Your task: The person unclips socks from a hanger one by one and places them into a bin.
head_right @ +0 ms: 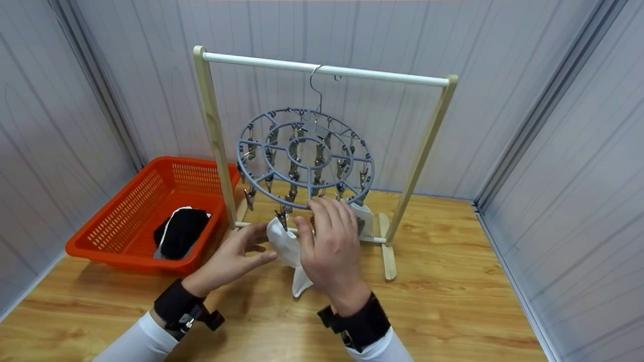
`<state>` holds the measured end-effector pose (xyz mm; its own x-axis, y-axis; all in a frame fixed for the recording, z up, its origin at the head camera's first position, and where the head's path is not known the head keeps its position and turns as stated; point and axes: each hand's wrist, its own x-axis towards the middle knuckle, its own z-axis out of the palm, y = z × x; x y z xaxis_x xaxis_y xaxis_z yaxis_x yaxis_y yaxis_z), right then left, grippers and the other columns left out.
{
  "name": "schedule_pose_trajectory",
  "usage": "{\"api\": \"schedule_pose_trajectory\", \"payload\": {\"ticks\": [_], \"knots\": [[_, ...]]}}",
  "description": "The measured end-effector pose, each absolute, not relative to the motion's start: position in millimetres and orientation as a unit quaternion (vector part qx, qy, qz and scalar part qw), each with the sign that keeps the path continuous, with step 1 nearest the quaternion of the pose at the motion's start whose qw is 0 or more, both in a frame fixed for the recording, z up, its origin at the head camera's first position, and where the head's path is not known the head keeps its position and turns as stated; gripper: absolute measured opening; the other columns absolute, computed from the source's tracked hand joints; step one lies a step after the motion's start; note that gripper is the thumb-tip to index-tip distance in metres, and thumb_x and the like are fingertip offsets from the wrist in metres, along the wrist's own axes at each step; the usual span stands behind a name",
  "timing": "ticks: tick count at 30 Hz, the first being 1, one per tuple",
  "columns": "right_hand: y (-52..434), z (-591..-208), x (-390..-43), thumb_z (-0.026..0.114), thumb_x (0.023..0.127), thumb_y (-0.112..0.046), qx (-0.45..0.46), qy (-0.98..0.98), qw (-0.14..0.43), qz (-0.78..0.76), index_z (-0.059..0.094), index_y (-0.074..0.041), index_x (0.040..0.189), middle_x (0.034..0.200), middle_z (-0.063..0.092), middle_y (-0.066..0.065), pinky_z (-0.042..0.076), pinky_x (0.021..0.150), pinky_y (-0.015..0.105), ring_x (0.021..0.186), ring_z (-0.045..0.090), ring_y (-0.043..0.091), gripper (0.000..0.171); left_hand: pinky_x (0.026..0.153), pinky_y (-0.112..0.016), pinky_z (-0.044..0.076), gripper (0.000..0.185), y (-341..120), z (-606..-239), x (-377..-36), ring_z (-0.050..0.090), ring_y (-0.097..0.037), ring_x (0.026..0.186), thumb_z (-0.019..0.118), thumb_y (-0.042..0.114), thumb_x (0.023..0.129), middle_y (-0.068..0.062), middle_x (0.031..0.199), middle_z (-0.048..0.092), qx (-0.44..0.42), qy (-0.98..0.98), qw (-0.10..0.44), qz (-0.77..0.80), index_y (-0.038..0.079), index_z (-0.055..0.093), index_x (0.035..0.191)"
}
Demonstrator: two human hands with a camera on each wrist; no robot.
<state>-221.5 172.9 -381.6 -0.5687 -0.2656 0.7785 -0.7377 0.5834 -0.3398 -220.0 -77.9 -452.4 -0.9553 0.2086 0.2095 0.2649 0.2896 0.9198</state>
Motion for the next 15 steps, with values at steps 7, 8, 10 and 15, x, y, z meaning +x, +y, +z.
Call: {"api": "schedule_pose_trajectory", "payload": {"ticks": [7, 8, 10, 15], "knots": [[170.5, -381.9, -220.0, 0.069, 0.11, -0.012, 0.326, -0.807, 0.349, 0.349, 0.07, 0.003, 0.14, 0.145, 0.069, 0.02, 0.037, 0.125, 0.058, 0.143, 0.058, 0.042, 0.033, 0.102, -0.046, 0.059, 0.077, -76.0, -452.7, -220.3, 0.07, -0.031, 0.121, 0.091, 0.019, 0.095, -0.02, 0.137, 0.073, -0.118, -0.76, 0.012, -0.639, -0.008, 0.05, 0.155], [170.3, -381.7, -219.7, 0.069, 0.11, -0.012, 0.327, -0.805, 0.349, 0.35, 0.07, 0.002, 0.14, 0.145, 0.069, 0.019, 0.038, 0.124, 0.057, 0.143, 0.058, 0.042, 0.033, 0.099, -0.043, 0.06, 0.076, -75.8, -452.8, -220.4, 0.07, -0.03, 0.118, 0.092, 0.018, 0.095, -0.019, 0.135, 0.073, -0.114, -0.759, 0.011, -0.641, -0.008, 0.052, 0.153], [170.3, -381.6, -218.9, 0.069, 0.11, -0.012, 0.33, -0.803, 0.349, 0.353, 0.071, 0.002, 0.14, 0.145, 0.069, 0.018, 0.038, 0.124, 0.055, 0.144, 0.058, 0.039, 0.033, 0.096, -0.04, 0.061, 0.07, -75.5, -453.1, -220.3, 0.071, -0.028, 0.115, 0.092, 0.014, 0.093, -0.018, 0.131, 0.073, -0.112, -0.757, 0.013, -0.644, -0.008, 0.055, 0.149], [170.0, -380.5, -217.3, 0.071, 0.108, -0.012, 0.354, -0.77, 0.382, 0.368, 0.075, 0.002, 0.133, 0.139, 0.072, 0.016, 0.041, 0.121, 0.047, 0.136, 0.062, 0.036, 0.029, 0.091, -0.039, 0.062, 0.055, -74.5, -453.6, -220.4, 0.073, -0.026, 0.108, 0.091, 0.008, 0.092, -0.018, 0.124, 0.075, -0.122, -0.76, 0.021, -0.638, -0.008, 0.065, 0.138]]}}
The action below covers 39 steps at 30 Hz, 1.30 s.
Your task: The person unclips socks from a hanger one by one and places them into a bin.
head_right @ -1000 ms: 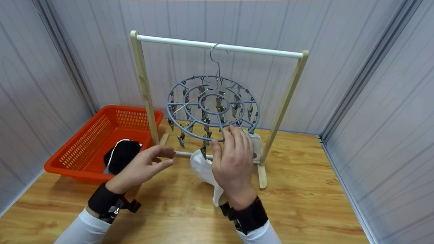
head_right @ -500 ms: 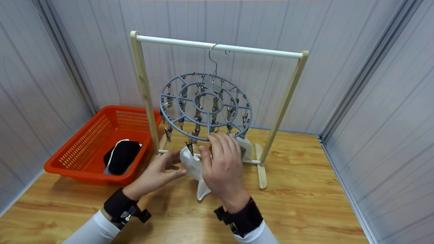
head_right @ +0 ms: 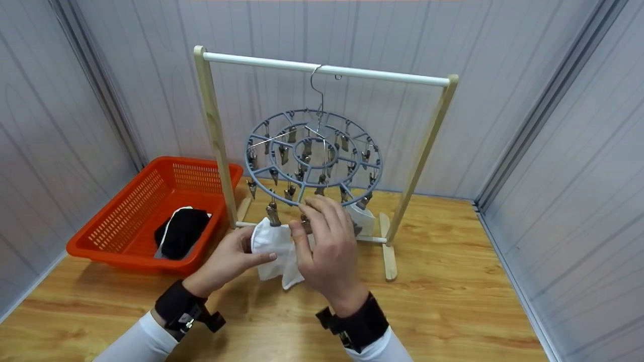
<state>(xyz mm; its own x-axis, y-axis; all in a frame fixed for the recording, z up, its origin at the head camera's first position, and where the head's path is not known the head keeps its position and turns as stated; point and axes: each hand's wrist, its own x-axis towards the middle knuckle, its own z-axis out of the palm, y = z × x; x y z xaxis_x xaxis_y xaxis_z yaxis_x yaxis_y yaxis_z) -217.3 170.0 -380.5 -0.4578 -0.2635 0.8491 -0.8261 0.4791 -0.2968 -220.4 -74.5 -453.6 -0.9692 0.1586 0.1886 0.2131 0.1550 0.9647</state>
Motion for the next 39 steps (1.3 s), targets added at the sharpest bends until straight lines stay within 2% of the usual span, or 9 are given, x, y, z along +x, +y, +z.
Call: {"api": "schedule_pose_trajectory", "payload": {"ticks": [4, 8, 13, 20, 23, 26, 33, 36, 39], "knots": [[168.7, -379.8, -218.5, 0.073, 0.105, -0.013, 0.388, -0.733, 0.421, 0.367, 0.08, -0.001, 0.122, 0.121, 0.076, 0.012, 0.051, 0.107, 0.039, 0.116, 0.069, 0.031, 0.023, 0.089, -0.038, 0.062, 0.044, -75.0, -451.9, -219.2, 0.073, -0.024, 0.105, 0.089, 0.008, 0.094, -0.016, 0.122, 0.077, -0.131, -0.762, 0.029, -0.633, -0.007, 0.071, 0.131], [165.5, -382.7, -219.2, 0.075, 0.104, -0.014, 0.409, -0.736, 0.402, 0.359, 0.081, -0.004, 0.12, 0.113, 0.078, 0.006, 0.057, 0.095, 0.033, 0.102, 0.073, 0.024, 0.02, 0.088, -0.036, 0.062, 0.04, -75.5, -450.8, -217.8, 0.073, -0.023, 0.103, 0.088, 0.009, 0.096, -0.016, 0.121, 0.078, -0.146, -0.756, 0.03, -0.637, -0.007, 0.073, 0.129], [159.7, -393.0, -222.4, 0.079, 0.104, -0.016, 0.4, -0.766, 0.361, 0.351, 0.079, -0.004, 0.123, 0.113, 0.078, 0.008, 0.061, 0.085, 0.033, 0.094, 0.075, 0.025, 0.023, 0.088, -0.035, 0.063, 0.042, -74.6, -449.8, -216.2, 0.074, -0.023, 0.104, 0.087, 0.01, 0.097, -0.016, 0.122, 0.078, -0.156, -0.754, 0.018, -0.638, -0.006, 0.072, 0.133], [151.6, -402.7, -224.9, 0.081, 0.105, -0.022, 0.363, -0.799, 0.32, 0.357, 0.075, -0.003, 0.131, 0.118, 0.079, 0.009, 0.065, 0.079, 0.038, 0.097, 0.077, 0.023, 0.033, 0.088, -0.032, 0.062, 0.041, -72.9, -447.2, -214.8, 0.072, -0.02, 0.102, 0.087, 0.013, 0.097, -0.012, 0.119, 0.078, -0.171, -0.761, 0.012, -0.626, -0.003, 0.073, 0.133], [149.3, -404.6, -223.9, 0.08, 0.106, -0.024, 0.346, -0.808, 0.295, 0.375, 0.073, -0.002, 0.136, 0.123, 0.079, 0.011, 0.065, 0.081, 0.04, 0.101, 0.078, 0.024, 0.038, 0.087, -0.031, 0.061, 0.038, -71.3, -447.2, -213.3, 0.072, -0.019, 0.101, 0.087, 0.012, 0.098, -0.012, 0.117, 0.078, -0.181, -0.762, 0.013, -0.622, -0.004, 0.073, 0.13], [148.6, -405.6, -223.4, 0.078, 0.107, -0.026, 0.324, -0.815, 0.256, 0.405, 0.069, 0.0, 0.142, 0.13, 0.078, 0.013, 0.065, 0.09, 0.043, 0.109, 0.078, 0.025, 0.045, 0.086, -0.031, 0.061, 0.034, -69.7, -447.0, -212.3, 0.072, -0.018, 0.1, 0.086, 0.01, 0.099, -0.012, 0.115, 0.078, -0.195, -0.763, 0.019, -0.616, -0.004, 0.074, 0.127], [149.5, -403.0, -223.8, 0.072, 0.111, -0.038, 0.272, -0.814, 0.109, 0.502, 0.049, 0.002, 0.162, 0.147, 0.07, 0.015, 0.057, 0.11, 0.049, 0.13, 0.07, 0.03, 0.069, 0.083, -0.03, 0.061, 0.032, -68.1, -445.5, -211.1, 0.072, -0.016, 0.097, 0.085, 0.011, 0.1, -0.011, 0.115, 0.078, -0.216, -0.773, 0.027, -0.596, -0.001, 0.076, 0.128], [149.4, -401.4, -225.3, 0.07, 0.112, -0.036, 0.258, -0.793, 0.059, 0.549, 0.045, 0.002, 0.165, 0.147, 0.071, 0.014, 0.054, 0.112, 0.051, 0.135, 0.068, 0.031, 0.07, 0.081, -0.029, 0.06, 0.031, -67.9, -446.1, -211.6, 0.071, -0.015, 0.095, 0.084, 0.012, 0.101, -0.01, 0.113, 0.078, -0.212, -0.776, 0.023, -0.594, 0.0, 0.076, 0.128], [150.3, -400.9, -226.6, 0.069, 0.113, -0.035, 0.24, -0.785, 0.041, 0.57, 0.046, -0.001, 0.165, 0.141, 0.075, 0.011, 0.054, 0.111, 0.049, 0.132, 0.07, 0.027, 0.066, 0.078, -0.028, 0.058, 0.027, -67.3, -446.5, -211.9, 0.069, -0.014, 0.092, 0.083, 0.013, 0.102, -0.01, 0.111, 0.078, -0.208, -0.777, 0.025, -0.594, 0.0, 0.077, 0.125]]}}
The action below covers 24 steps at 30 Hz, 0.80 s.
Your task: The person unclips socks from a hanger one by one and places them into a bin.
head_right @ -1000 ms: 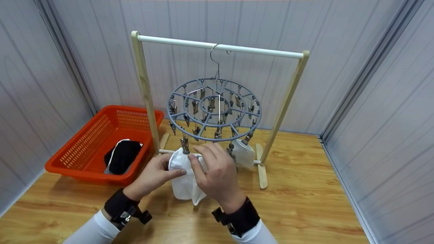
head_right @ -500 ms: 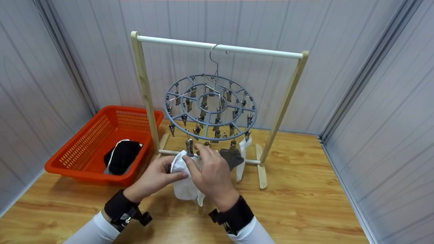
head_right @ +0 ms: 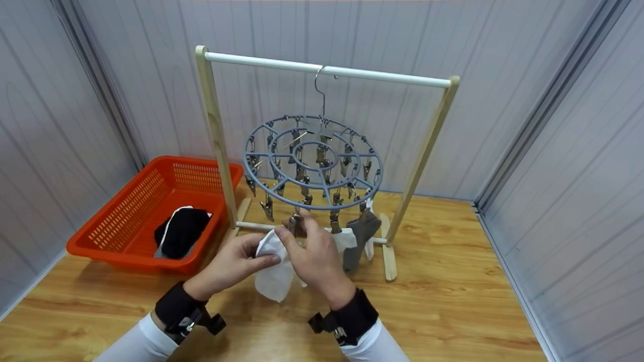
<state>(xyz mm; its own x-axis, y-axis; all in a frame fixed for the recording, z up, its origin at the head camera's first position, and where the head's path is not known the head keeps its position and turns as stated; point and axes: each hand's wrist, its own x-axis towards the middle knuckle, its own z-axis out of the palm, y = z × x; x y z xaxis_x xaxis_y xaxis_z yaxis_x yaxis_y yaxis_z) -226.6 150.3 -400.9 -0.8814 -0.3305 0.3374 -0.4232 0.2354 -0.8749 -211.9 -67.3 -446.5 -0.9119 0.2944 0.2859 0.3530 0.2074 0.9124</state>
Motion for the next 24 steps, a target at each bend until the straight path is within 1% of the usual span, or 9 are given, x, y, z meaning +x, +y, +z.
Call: {"api": "schedule_pose_trajectory", "payload": {"ticks": [2, 5, 8, 10, 12, 17, 21, 24], "knots": [[150.8, -401.0, -227.5, 0.069, 0.113, -0.032, 0.231, -0.78, 0.04, 0.58, 0.05, 0.0, 0.163, 0.139, 0.076, 0.012, 0.056, 0.109, 0.045, 0.128, 0.072, 0.025, 0.062, 0.076, -0.027, 0.057, 0.024, -66.8, -446.5, -211.8, 0.068, -0.014, 0.088, 0.083, 0.014, 0.102, -0.009, 0.108, 0.078, -0.208, -0.78, 0.029, -0.589, 0.001, 0.078, 0.122], [151.1, -400.4, -228.0, 0.07, 0.113, -0.027, 0.219, -0.766, 0.045, 0.603, 0.06, 0.001, 0.154, 0.138, 0.076, 0.014, 0.059, 0.103, 0.037, 0.119, 0.076, 0.025, 0.051, 0.074, -0.027, 0.056, 0.022, -66.1, -445.9, -210.9, 0.068, -0.013, 0.086, 0.084, 0.014, 0.102, -0.008, 0.105, 0.078, -0.208, -0.786, 0.034, -0.582, 0.001, 0.079, 0.119], [150.3, -399.1, -228.5, 0.07, 0.113, -0.019, 0.216, -0.75, 0.056, 0.623, 0.068, 0.004, 0.143, 0.131, 0.078, 0.016, 0.062, 0.097, 0.033, 0.11, 0.079, 0.027, 0.037, 0.073, -0.027, 0.056, 0.021, -65.7, -444.7, -210.0, 0.068, -0.012, 0.085, 0.084, 0.014, 0.101, -0.007, 0.104, 0.079, -0.208, -0.788, 0.034, -0.579, 0.002, 0.08, 0.118], [149.7, -398.4, -228.5, 0.069, 0.112, -0.015, 0.214, -0.744, 0.061, 0.63, 0.071, 0.003, 0.136, 0.122, 0.081, 0.015, 0.063, 0.094, 0.032, 0.105, 0.079, 0.027, 0.03, 0.073, -0.027, 0.057, 0.021, -65.9, -444.0, -209.6, 0.068, -0.012, 0.085, 0.084, 0.014, 0.101, -0.007, 0.104, 0.079, -0.207, -0.789, 0.034, -0.578, 0.002, 0.08, 0.117], [149.0, -398.1, -228.6, 0.068, 0.112, -0.011, 0.215, -0.735, 0.062, 0.641, 0.073, 0.004, 0.134, 0.117, 0.081, 0.016, 0.063, 0.093, 0.033, 0.105, 0.079, 0.028, 0.027, 0.073, -0.027, 0.057, 0.021, -66.2, -443.7, -209.8, 0.068, -0.012, 0.084, 0.084, 0.014, 0.101, -0.007, 0.103, 0.079, -0.205, -0.79, 0.034, -0.577, 0.002, 0.08, 0.118], [149.2, -397.9, -228.3, 0.07, 0.11, -0.006, 0.225, -0.709, 0.067, 0.666, 0.074, 0.009, 0.131, 0.119, 0.08, 0.023, 0.064, 0.094, 0.037, 0.111, 0.078, 0.031, 0.026, 0.073, -0.027, 0.056, 0.021, -68.1, -443.5, -210.5, 0.067, -0.013, 0.083, 0.083, 0.014, 0.102, -0.008, 0.102, 0.079, -0.202, -0.789, 0.03, -0.58, 0.001, 0.08, 0.119], [150.7, -396.8, -227.1, 0.073, 0.108, -0.007, 0.229, -0.708, 0.073, 0.664, 0.078, 0.006, 0.129, 0.12, 0.081, 0.019, 0.064, 0.095, 0.038, 0.113, 0.079, 0.028, 0.025, 0.072, -0.028, 0.055, 0.02, -69.4, -442.4, -210.3, 0.066, -0.014, 0.083, 0.083, 0.013, 0.102, -0.008, 0.101, 0.078, -0.203, -0.788, 0.031, -0.58, 0.001, 0.08, 0.117], [147.7, -398.1, -229.5, 0.075, 0.108, -0.011, 0.232, -0.716, 0.08, 0.653, 0.081, 0.0, 0.129, 0.12, 0.082, 0.014, 0.064, 0.096, 0.038, 0.114, 0.079, 0.023, 0.024, 0.071, -0.027, 0.053, 0.018, -74.4, -445.1, -214.4, 0.064, -0.014, 0.082, 0.083, 0.013, 0.102, -0.007, 0.1, 0.077, -0.207, -0.789, 0.039, -0.577, 0.002, 0.08, 0.117]]}}
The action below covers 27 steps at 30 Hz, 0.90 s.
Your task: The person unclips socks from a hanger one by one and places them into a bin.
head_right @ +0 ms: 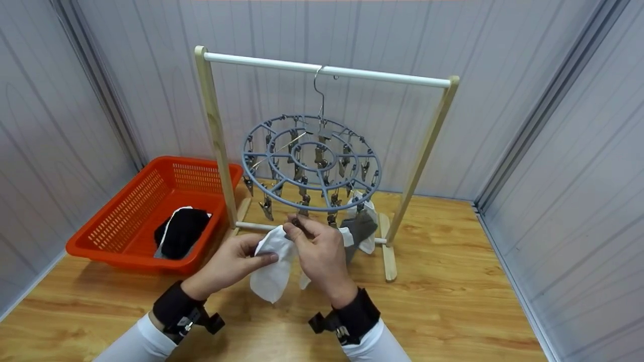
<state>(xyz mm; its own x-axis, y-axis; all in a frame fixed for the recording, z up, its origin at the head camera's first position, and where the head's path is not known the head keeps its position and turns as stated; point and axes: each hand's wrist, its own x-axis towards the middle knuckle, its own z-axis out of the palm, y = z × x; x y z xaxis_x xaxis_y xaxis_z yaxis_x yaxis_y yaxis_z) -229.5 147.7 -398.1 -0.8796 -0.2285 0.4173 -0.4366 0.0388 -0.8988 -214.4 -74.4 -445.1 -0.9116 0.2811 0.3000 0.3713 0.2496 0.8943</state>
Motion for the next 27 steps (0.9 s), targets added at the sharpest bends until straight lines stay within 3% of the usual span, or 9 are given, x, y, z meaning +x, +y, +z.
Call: {"api": "schedule_pose_trajectory", "payload": {"ticks": [9, 17, 22, 27], "knots": [[148.1, -400.5, -230.9, 0.075, 0.107, -0.011, 0.242, -0.715, 0.093, 0.649, 0.081, -0.002, 0.13, 0.121, 0.083, 0.011, 0.064, 0.095, 0.038, 0.115, 0.079, 0.022, 0.025, 0.07, -0.026, 0.051, 0.016, -78.4, -445.8, -216.6, 0.062, -0.013, 0.08, 0.084, 0.013, 0.101, -0.003, 0.098, 0.074, -0.205, -0.795, 0.042, -0.569, 0.002, 0.08, 0.113], [148.1, -401.1, -231.1, 0.077, 0.106, -0.011, 0.238, -0.725, 0.12, 0.635, 0.082, -0.005, 0.127, 0.119, 0.083, 0.009, 0.064, 0.094, 0.035, 0.113, 0.08, 0.021, 0.023, 0.071, -0.027, 0.056, 0.019, -87.0, -443.5, -219.7, 0.065, -0.015, 0.083, 0.084, 0.012, 0.101, -0.007, 0.098, 0.076, -0.196, -0.793, 0.044, -0.575, -0.001, 0.079, 0.113], [147.1, -400.4, -231.5, 0.078, 0.105, -0.011, 0.233, -0.729, 0.118, 0.633, 0.081, -0.002, 0.127, 0.121, 0.082, 0.012, 0.063, 0.097, 0.034, 0.116, 0.079, 0.022, 0.025, 0.073, -0.028, 0.056, 0.021, -93.2, -442.3, -222.7, 0.066, -0.015, 0.084, 0.085, 0.014, 0.1, -0.007, 0.098, 0.076, -0.189, -0.799, 0.053, -0.569, -0.001, 0.08, 0.115], [147.6, -400.3, -230.0, 0.083, 0.102, -0.021, 0.234, -0.775, 0.154, 0.566, 0.084, -0.007, 0.123, 0.123, 0.083, 0.003, 0.061, 0.088, 0.026, 0.109, 0.079, 0.018, 0.026, 0.073, -0.029, 0.056, 0.02, -99.8, -440.5, -223.6, 0.065, -0.016, 0.084, 0.085, 0.015, 0.101, -0.006, 0.097, 0.076, -0.182, -0.802, 0.061, -0.565, 0.0, 0.08, 0.114]]}}
